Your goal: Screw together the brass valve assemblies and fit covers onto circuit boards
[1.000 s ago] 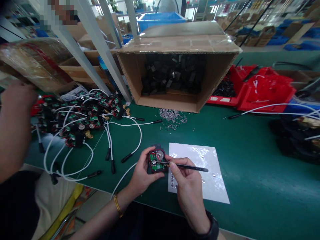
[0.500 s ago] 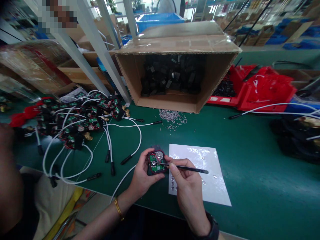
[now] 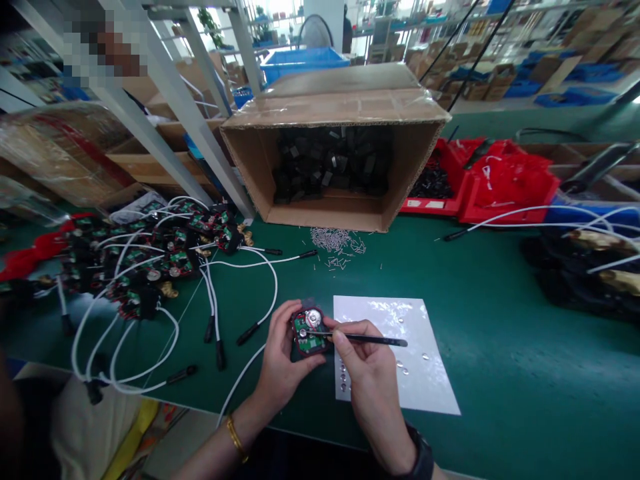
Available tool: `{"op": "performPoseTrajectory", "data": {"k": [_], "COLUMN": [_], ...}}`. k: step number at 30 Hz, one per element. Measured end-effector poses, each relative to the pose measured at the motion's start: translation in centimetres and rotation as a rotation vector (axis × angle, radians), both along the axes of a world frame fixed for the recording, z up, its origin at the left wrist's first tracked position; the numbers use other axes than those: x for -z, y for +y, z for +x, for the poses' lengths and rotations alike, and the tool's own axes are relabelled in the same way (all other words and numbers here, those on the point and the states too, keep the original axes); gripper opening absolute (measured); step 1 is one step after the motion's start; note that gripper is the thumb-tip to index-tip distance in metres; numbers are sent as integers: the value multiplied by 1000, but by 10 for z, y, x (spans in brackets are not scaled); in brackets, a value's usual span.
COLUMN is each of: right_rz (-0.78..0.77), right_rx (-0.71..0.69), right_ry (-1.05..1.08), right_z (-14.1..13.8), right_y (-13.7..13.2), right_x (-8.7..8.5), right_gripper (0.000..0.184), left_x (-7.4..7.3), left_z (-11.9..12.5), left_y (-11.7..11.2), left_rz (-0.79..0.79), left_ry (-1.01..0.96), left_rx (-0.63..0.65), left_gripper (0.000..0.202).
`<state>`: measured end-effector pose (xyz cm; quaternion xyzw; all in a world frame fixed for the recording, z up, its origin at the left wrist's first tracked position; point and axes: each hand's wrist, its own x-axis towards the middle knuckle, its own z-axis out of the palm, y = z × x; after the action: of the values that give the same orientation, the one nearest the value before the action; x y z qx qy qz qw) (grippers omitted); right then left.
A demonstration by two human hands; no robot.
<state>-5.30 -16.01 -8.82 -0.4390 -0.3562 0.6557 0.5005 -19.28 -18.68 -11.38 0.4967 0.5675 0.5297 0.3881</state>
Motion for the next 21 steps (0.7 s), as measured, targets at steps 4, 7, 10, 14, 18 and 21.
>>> {"op": "performPoseTrajectory", "data": {"k": [4, 7, 10, 14, 18, 21], "right_rz": [24, 26, 58, 452, 748, 709], "right_rx": [-1, 2, 2, 98, 367, 362], "right_ry": [-18, -30, -76, -375, -594, -793], "right_z": [1, -1, -4, 5, 30, 16], "right_y": [3, 4, 0, 2, 52, 128], "right_x": [0, 0, 0, -5, -25, -43], "right_gripper": [19, 20, 20, 21, 23, 20], "left_x": [8, 10, 9, 14, 30, 30], "left_z": [5, 5, 2, -5, -6, -4], "left_y": [0, 1, 1, -1, 2, 8], "left_rz": [68, 159, 211, 273, 372, 296], "left_ry": [-145, -109, 35, 301, 349, 265], "left_rx": [3, -2, 18, 35, -43, -123], "left_gripper": [72, 64, 53, 33, 38, 39]}}
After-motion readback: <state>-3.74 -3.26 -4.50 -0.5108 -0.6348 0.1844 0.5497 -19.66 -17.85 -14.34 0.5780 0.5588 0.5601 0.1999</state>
